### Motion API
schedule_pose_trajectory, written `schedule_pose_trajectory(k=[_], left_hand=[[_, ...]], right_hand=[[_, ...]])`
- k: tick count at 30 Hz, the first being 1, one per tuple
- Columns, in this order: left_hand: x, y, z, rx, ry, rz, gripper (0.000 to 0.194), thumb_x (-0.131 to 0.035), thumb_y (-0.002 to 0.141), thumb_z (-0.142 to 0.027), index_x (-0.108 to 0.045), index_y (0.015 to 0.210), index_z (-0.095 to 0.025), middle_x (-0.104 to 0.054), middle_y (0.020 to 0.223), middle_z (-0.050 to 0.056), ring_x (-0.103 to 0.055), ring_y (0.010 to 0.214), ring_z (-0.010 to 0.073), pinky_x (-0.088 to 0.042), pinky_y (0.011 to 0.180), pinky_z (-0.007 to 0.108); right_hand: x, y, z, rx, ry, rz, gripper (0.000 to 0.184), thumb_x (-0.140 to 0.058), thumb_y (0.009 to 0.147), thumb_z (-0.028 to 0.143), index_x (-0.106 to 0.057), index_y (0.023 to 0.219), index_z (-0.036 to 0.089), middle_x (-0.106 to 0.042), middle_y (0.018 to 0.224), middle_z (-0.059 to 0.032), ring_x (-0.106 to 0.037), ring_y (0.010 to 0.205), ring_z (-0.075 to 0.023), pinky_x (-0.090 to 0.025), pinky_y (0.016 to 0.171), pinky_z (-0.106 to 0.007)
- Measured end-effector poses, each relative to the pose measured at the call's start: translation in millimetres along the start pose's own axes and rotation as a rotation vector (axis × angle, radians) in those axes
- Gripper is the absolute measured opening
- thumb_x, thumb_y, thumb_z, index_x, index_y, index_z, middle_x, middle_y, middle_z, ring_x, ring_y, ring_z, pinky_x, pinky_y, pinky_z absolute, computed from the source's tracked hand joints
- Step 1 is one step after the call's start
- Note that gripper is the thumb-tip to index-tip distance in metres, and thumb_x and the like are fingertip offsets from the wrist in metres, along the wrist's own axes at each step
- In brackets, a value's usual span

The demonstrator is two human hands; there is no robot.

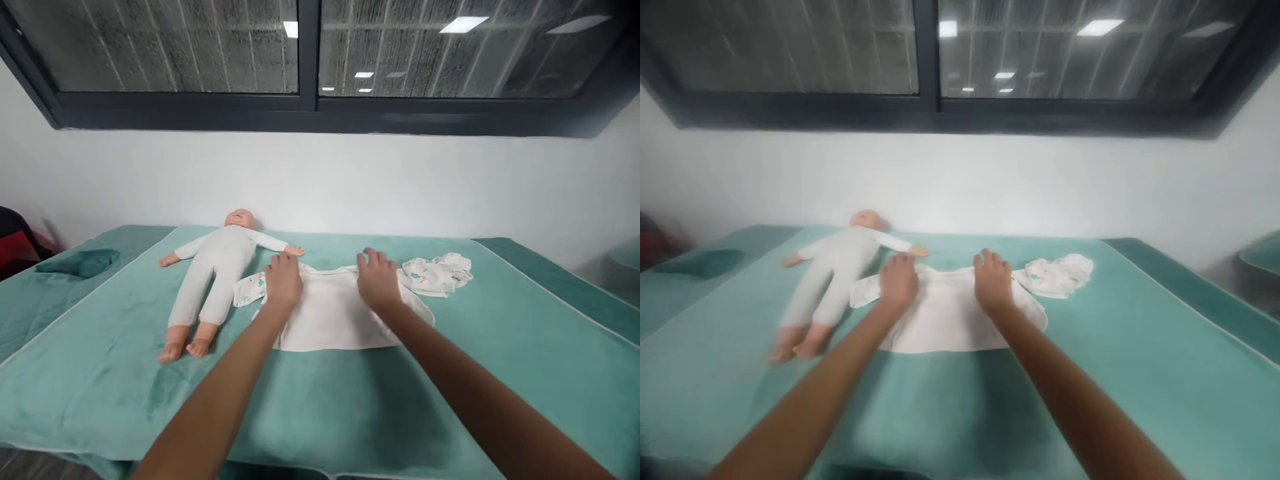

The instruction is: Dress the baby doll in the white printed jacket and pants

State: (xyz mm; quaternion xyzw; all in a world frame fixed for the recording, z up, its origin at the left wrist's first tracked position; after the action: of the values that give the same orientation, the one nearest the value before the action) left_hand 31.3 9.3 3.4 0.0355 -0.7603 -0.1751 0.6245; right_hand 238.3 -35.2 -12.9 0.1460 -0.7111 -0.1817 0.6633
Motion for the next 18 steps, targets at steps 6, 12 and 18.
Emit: schedule_pose_trajectory(k=[6,12,18], left_hand=[[-57.4,-8.1,-17.7,-0.119,-0.088,0.173,0.031,-0.039,0.084,-0.005,-0.063,0.101,-0.013,-0.062,0.111,0.015,-0.056,0.109,0.0262,-0.045,0.092,0.038],[-61.6,17.6,-5.5,0.015,-0.131,0.144,0.033,-0.039,0.086,-0.009,-0.056,0.113,-0.017,-0.052,0.131,0.016,-0.053,0.117,0.0298,-0.050,0.088,0.043],[-69.0,33.9,-14.3,0.052,-0.184,0.062,0.042,-0.040,0.081,-0.002,-0.053,0.119,-0.014,-0.054,0.131,0.014,-0.049,0.125,0.0250,-0.042,0.104,0.038]], right_hand=[[-64.8,-1.7,40.7,-0.011,0.267,0.174,0.031,-0.035,0.095,0.019,-0.060,0.113,0.013,-0.061,0.121,-0.0148,-0.052,0.110,-0.0260,-0.039,0.096,-0.037],[-78.4,22.7,26.2,-0.045,0.260,0.129,0.042,-0.034,0.091,0.011,-0.052,0.129,0.007,-0.046,0.144,-0.0163,-0.039,0.131,-0.0274,-0.033,0.108,-0.037],[-82.2,31.0,27.1,0.006,0.246,0.058,0.059,-0.036,0.078,-0.002,-0.047,0.135,0.008,-0.034,0.153,-0.0139,-0.032,0.138,-0.0286,-0.033,0.110,-0.039]])
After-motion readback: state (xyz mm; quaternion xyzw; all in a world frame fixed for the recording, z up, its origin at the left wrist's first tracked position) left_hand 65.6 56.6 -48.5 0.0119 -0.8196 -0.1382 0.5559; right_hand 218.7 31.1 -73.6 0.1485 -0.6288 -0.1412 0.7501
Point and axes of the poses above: each hand's wrist, its own y-axis towards the middle knuckle, its own x-axis out of the back of the hand, z = x × y, the point moved 1 cm from there along y, towards the middle knuckle
